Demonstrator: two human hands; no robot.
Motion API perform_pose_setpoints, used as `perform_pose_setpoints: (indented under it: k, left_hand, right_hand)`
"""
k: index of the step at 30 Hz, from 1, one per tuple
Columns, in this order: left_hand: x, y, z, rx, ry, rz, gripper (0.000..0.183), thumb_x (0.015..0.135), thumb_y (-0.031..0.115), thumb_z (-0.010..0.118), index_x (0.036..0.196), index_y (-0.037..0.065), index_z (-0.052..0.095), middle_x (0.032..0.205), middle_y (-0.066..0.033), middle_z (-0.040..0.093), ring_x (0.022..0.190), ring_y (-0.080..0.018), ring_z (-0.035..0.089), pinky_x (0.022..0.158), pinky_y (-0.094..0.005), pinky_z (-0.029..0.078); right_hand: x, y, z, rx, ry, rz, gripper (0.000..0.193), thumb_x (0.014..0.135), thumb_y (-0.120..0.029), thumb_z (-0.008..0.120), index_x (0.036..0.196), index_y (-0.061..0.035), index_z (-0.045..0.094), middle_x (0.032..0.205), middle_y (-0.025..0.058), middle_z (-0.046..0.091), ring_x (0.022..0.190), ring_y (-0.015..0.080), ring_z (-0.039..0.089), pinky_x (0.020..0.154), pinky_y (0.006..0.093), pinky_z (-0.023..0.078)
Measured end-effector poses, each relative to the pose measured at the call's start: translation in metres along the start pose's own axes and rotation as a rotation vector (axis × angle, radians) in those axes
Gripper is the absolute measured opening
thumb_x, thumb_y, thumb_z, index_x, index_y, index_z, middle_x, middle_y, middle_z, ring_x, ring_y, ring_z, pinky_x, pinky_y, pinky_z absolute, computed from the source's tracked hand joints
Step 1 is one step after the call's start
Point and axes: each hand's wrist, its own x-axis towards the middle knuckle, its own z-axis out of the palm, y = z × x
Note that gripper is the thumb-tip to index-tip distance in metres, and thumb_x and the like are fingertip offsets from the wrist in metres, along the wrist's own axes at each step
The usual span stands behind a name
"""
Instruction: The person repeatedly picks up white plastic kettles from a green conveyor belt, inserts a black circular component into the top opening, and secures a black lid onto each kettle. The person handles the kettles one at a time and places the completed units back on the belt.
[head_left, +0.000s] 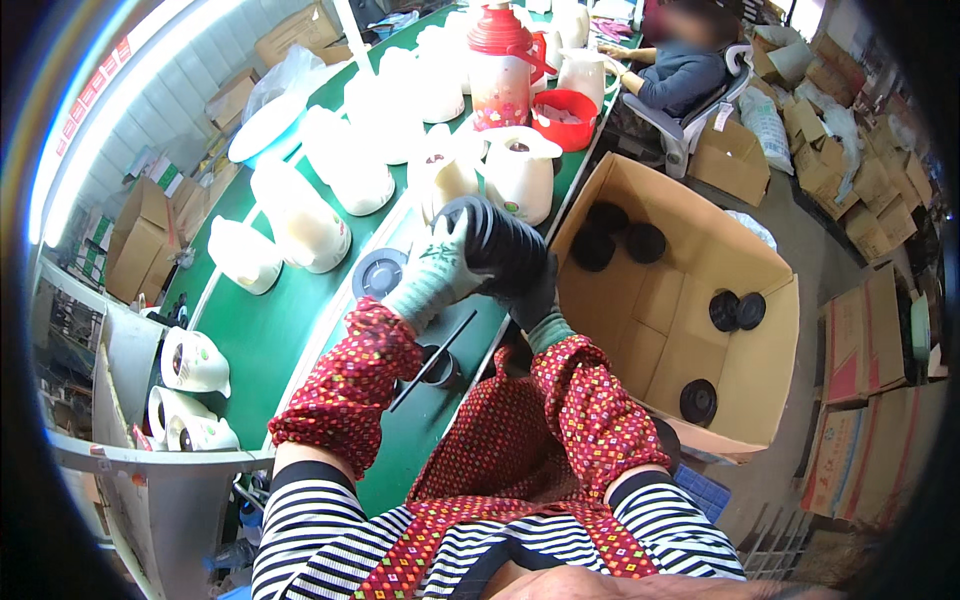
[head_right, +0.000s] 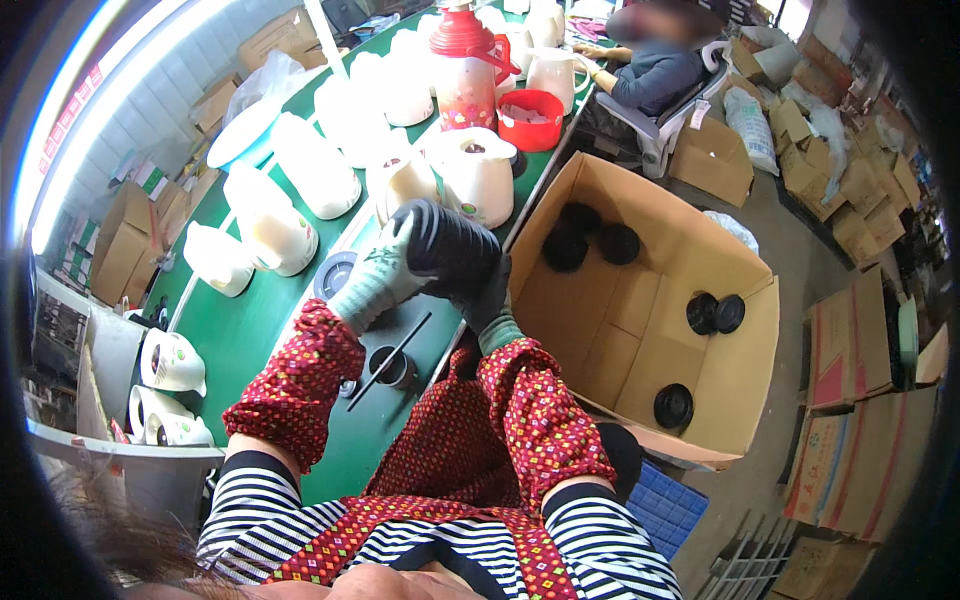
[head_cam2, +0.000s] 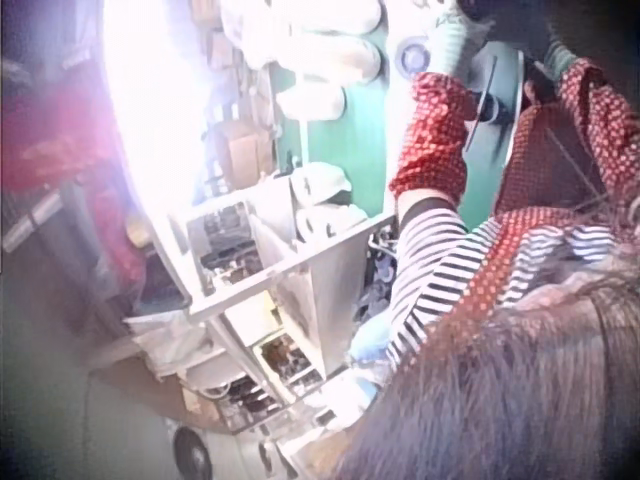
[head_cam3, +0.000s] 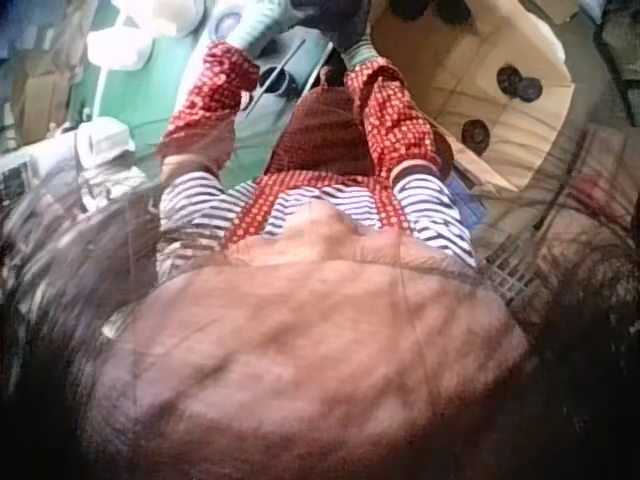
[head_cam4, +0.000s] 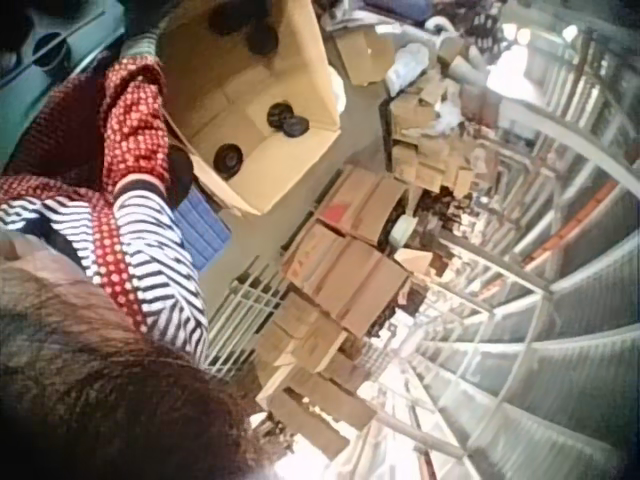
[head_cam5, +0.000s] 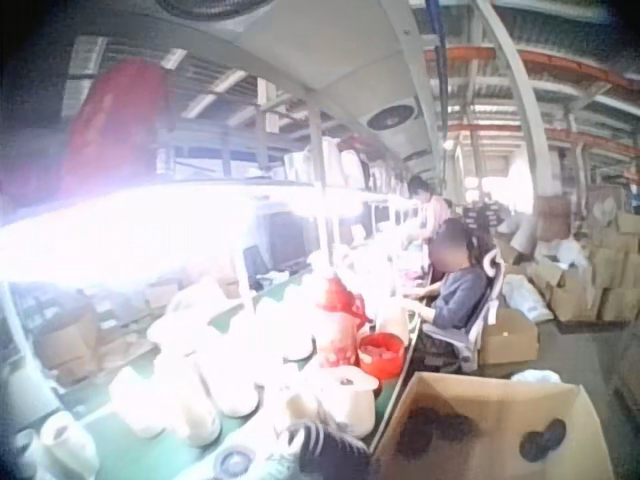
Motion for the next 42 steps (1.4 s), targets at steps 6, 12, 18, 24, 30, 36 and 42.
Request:
perform_pose_setpoints:
  k: [6, 12, 18, 24, 30, 36, 42]
  left_hand:
    - [-0.007, -0.002, 0.01, 0.157, -0.215, -0.014, 0.104, 0.076, 0.047, 0.086, 0.16, 0.01, 0.036, 0.157, -0.0282, 0.041, 0.146, -0.0481, 0.038, 0.118, -0.0612, 0.033]
    - [-0.039, -0.012, 0.012, 0.259, -0.315, 0.076, 0.103, 0.076, 0.049, 0.084, 0.161, 0.014, 0.038, 0.161, -0.0347, 0.032, 0.148, -0.0584, 0.03, 0.121, -0.0686, 0.026]
    - [-0.072, -0.031, 0.001, -0.188, -0.008, 0.148, 0.115, 0.072, 0.057, 0.088, 0.16, 0.003, 0.036, 0.16, -0.0393, 0.029, 0.15, -0.0609, 0.025, 0.124, -0.0691, 0.021]
    - [-0.147, -0.138, -0.093, -0.094, 0.241, -0.298, 0.099, 0.082, 0.053, 0.08, 0.156, 0.002, 0.038, 0.155, -0.0323, 0.04, 0.141, -0.0487, 0.043, 0.115, -0.0504, 0.043]
    - [-0.319, -0.384, -0.172, 0.625, 0.36, -1.116, 0.106, 0.085, 0.048, 0.078, 0.158, -0.01, 0.027, 0.165, -0.0336, 0.026, 0.153, -0.0453, 0.033, 0.125, -0.0434, 0.034]
    - [-0.408, -0.467, -0.188, 0.454, 0.307, -1.388, 0.09, 0.086, 0.042, 0.081, 0.158, 0.007, 0.039, 0.154, -0.0281, 0.048, 0.135, -0.0423, 0.057, 0.11, -0.0462, 0.051]
    - [-0.36, -0.399, -0.161, 0.521, 0.307, -1.153, 0.068, 0.088, 0.039, 0.076, 0.143, 0.005, 0.056, 0.126, -0.0192, 0.07, 0.103, -0.0342, 0.073, 0.089, -0.0451, 0.058]
  right_hand:
    - [0.006, 0.017, -0.01, -0.678, -0.022, 0.169, 0.069, 0.1, -0.043, 0.062, 0.159, -0.0116, 0.043, 0.15, 0.013, 0.057, 0.133, 0.0322, 0.058, 0.11, 0.0525, 0.05]
    - [0.012, 0.014, -0.012, -1.659, 0.114, 0.825, 0.057, 0.103, -0.053, 0.047, 0.132, -0.0067, 0.065, 0.136, 0.0204, 0.066, 0.125, 0.0379, 0.064, 0.105, 0.0547, 0.052]
    - [-0.004, 0.005, -0.045, -1.628, 0.219, 0.843, 0.053, 0.103, -0.053, 0.05, 0.105, -0.0075, 0.076, 0.103, 0.018, 0.072, 0.094, 0.0379, 0.068, 0.08, 0.0541, 0.054]
    - [-0.051, -0.082, -0.003, -0.964, 0.566, 0.867, 0.066, 0.1, -0.069, 0.057, 0.114, -0.0042, 0.064, 0.083, 0.0136, 0.071, 0.066, 0.0254, 0.069, 0.06, 0.0385, 0.058]
    - [-0.103, -0.121, 0.066, -0.899, 0.482, 0.841, 0.057, 0.104, -0.058, 0.056, 0.119, -0.0027, 0.064, 0.087, 0.0115, 0.071, 0.071, 0.0214, 0.068, 0.064, 0.0333, 0.057]
    - [-0.115, -0.099, 0.111, -0.851, 0.271, 0.862, 0.036, 0.109, -0.033, 0.048, 0.123, -0.0044, 0.064, 0.097, 0.0099, 0.072, 0.081, 0.0184, 0.071, 0.072, 0.0285, 0.058]
    - [-0.117, -0.072, 0.157, -0.905, 0.032, 0.873, 0.037, 0.109, -0.021, 0.053, 0.136, 0.0017, 0.062, 0.114, 0.0133, 0.073, 0.093, 0.0197, 0.072, 0.08, 0.0297, 0.058]
